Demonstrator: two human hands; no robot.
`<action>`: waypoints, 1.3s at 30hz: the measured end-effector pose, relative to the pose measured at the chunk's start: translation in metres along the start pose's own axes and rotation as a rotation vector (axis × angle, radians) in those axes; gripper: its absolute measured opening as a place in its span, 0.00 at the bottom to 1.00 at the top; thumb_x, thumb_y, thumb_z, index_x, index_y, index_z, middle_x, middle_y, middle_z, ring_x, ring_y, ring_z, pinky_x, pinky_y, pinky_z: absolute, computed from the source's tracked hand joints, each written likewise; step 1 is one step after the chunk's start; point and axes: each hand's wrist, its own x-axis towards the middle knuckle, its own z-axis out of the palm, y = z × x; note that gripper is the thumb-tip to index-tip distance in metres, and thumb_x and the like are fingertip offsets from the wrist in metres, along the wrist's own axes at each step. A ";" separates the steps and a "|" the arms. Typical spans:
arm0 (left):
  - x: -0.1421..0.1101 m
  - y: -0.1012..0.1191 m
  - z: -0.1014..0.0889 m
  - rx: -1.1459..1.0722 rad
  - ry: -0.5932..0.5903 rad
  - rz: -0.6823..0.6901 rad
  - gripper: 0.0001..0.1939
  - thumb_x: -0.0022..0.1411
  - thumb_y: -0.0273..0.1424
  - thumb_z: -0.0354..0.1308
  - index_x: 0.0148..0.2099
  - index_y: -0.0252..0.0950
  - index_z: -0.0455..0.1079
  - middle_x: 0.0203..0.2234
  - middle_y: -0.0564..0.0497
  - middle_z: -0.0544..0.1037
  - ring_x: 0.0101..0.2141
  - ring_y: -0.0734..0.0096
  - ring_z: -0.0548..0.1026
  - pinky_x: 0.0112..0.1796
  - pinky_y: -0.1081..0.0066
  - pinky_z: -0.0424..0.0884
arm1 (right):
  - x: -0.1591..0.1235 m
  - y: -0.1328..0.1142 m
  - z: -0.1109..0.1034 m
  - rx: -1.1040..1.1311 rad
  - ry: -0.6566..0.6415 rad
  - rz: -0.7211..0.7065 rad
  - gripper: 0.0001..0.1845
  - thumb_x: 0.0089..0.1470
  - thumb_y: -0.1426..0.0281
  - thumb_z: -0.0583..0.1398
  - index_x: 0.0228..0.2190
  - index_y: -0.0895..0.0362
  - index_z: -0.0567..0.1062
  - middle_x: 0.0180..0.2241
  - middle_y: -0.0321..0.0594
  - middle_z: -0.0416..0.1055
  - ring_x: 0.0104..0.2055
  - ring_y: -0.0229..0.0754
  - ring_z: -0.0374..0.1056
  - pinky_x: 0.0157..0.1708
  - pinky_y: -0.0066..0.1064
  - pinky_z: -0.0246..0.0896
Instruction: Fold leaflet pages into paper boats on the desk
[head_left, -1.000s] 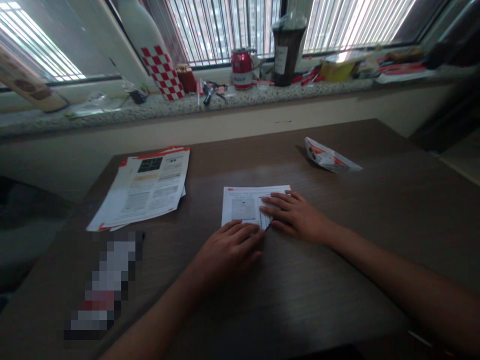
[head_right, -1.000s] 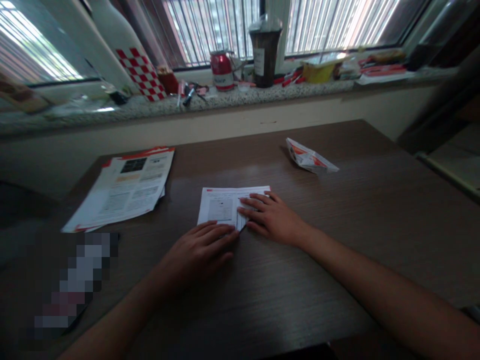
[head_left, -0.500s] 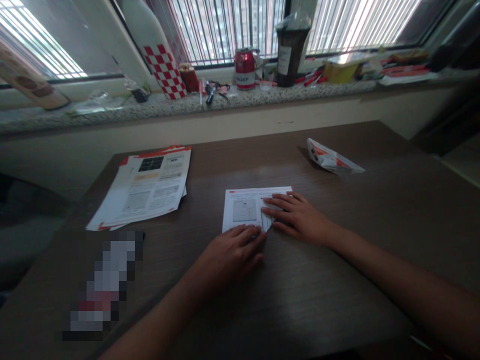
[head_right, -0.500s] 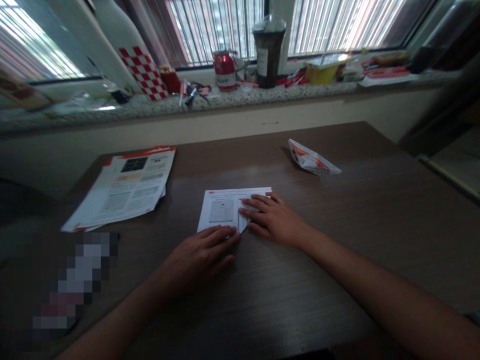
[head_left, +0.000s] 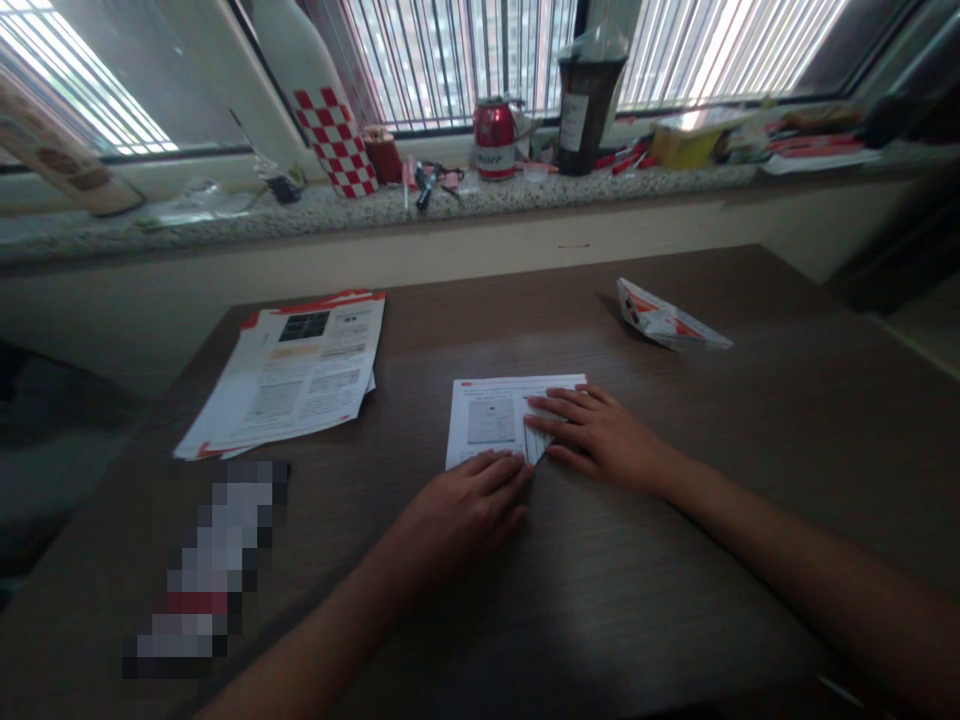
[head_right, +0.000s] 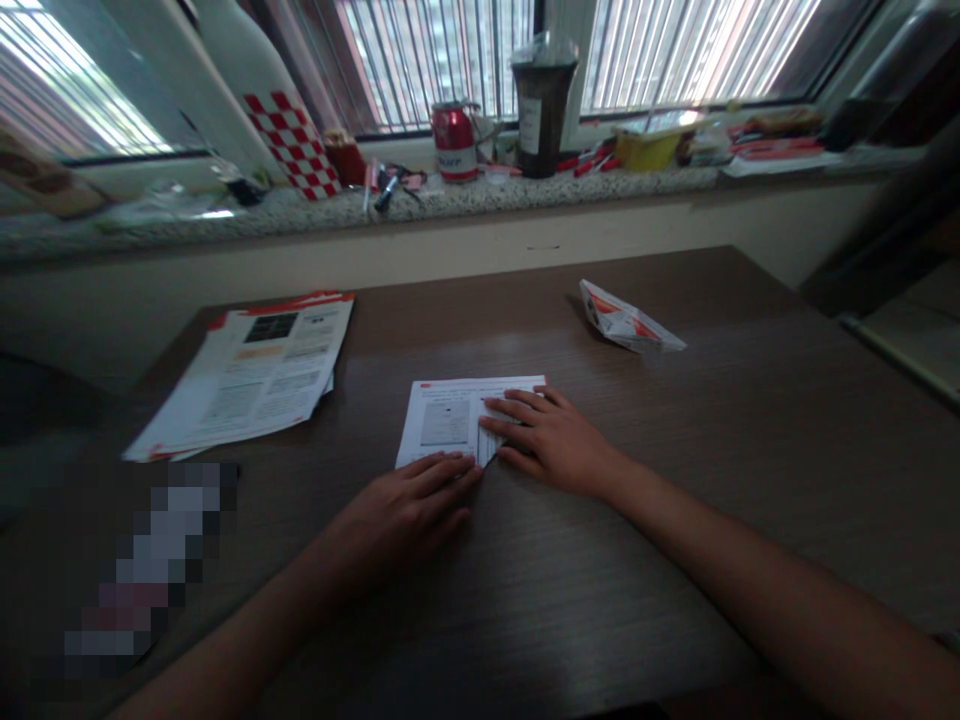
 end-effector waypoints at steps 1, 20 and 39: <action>0.000 0.000 0.000 0.002 0.000 -0.002 0.20 0.75 0.32 0.55 0.64 0.28 0.69 0.57 0.40 0.76 0.57 0.53 0.75 0.58 0.55 0.75 | 0.000 0.000 0.000 -0.002 -0.003 -0.001 0.26 0.71 0.61 0.55 0.68 0.44 0.64 0.70 0.38 0.60 0.71 0.54 0.57 0.68 0.61 0.48; -0.003 -0.013 0.001 -0.173 -0.040 -0.044 0.24 0.75 0.35 0.58 0.69 0.41 0.64 0.67 0.45 0.69 0.67 0.54 0.65 0.63 0.51 0.68 | 0.002 0.004 -0.001 0.050 -0.001 -0.030 0.27 0.71 0.62 0.56 0.68 0.44 0.64 0.71 0.39 0.60 0.72 0.54 0.56 0.70 0.64 0.43; -0.003 -0.023 -0.006 -0.190 -0.053 0.002 0.24 0.76 0.38 0.55 0.70 0.48 0.64 0.69 0.48 0.66 0.67 0.54 0.65 0.63 0.50 0.66 | 0.002 0.010 -0.001 0.085 -0.018 -0.067 0.28 0.70 0.61 0.58 0.68 0.43 0.62 0.71 0.38 0.59 0.73 0.52 0.53 0.72 0.64 0.36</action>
